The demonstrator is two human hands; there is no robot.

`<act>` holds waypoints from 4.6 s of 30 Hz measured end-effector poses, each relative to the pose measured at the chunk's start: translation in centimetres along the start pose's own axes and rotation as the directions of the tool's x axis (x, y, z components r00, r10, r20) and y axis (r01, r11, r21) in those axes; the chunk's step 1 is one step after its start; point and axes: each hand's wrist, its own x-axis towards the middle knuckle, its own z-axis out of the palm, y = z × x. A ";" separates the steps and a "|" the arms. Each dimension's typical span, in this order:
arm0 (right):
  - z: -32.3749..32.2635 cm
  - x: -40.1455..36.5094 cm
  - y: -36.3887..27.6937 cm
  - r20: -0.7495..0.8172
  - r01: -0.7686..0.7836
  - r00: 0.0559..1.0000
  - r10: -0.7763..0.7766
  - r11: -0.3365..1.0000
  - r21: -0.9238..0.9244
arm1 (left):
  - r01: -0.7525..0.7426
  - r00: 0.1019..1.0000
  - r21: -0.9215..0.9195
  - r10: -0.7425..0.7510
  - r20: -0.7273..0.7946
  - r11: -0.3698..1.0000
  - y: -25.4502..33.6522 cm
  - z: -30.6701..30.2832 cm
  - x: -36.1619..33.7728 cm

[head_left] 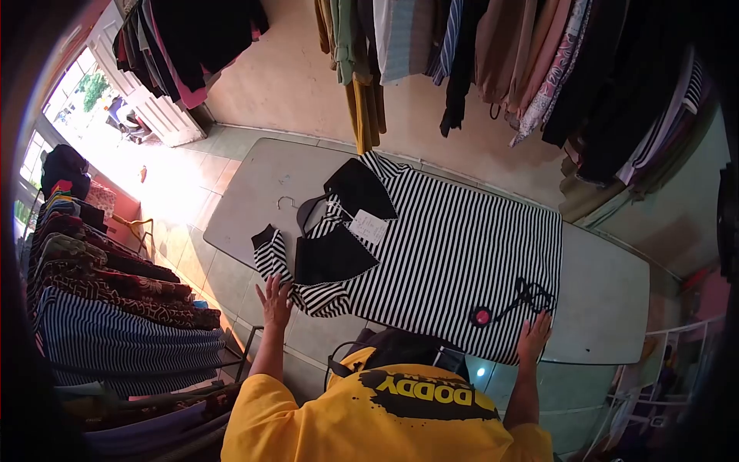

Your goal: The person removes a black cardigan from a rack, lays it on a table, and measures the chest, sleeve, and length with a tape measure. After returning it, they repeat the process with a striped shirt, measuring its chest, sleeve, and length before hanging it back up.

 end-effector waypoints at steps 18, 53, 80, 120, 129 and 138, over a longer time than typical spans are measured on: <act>0.7 0.7 -0.4 -0.191 0.010 0.979 0.067 0.927 0.375 | -0.013 0.988 -0.238 -0.024 -0.150 0.971 3.2 0.0 4.6; -3.8 1.2 -8.2 -0.225 0.346 0.926 -0.303 0.920 0.183 | 0.089 0.978 -0.063 -0.075 0.193 0.994 4.0 2.9 7.9; -17.8 0.9 -10.6 0.180 -0.139 0.971 -0.156 0.243 0.960 | -0.054 0.999 -0.679 0.034 -0.043 0.732 11.3 2.0 7.0; -3.6 4.5 -9.5 0.425 0.122 0.783 -0.454 0.782 0.611 | 0.463 0.734 -0.768 -0.677 0.051 0.444 -3.7 8.9 13.2; -4.5 5.8 -11.6 0.327 0.293 0.867 -0.375 0.916 0.274 | 0.341 0.761 -0.842 -0.649 -0.015 0.419 -3.5 9.7 13.2; -3.4 5.7 -11.6 0.282 0.299 0.890 -0.358 0.926 0.231 | 0.361 0.765 -0.807 -0.643 -0.030 0.467 -3.3 9.5 13.1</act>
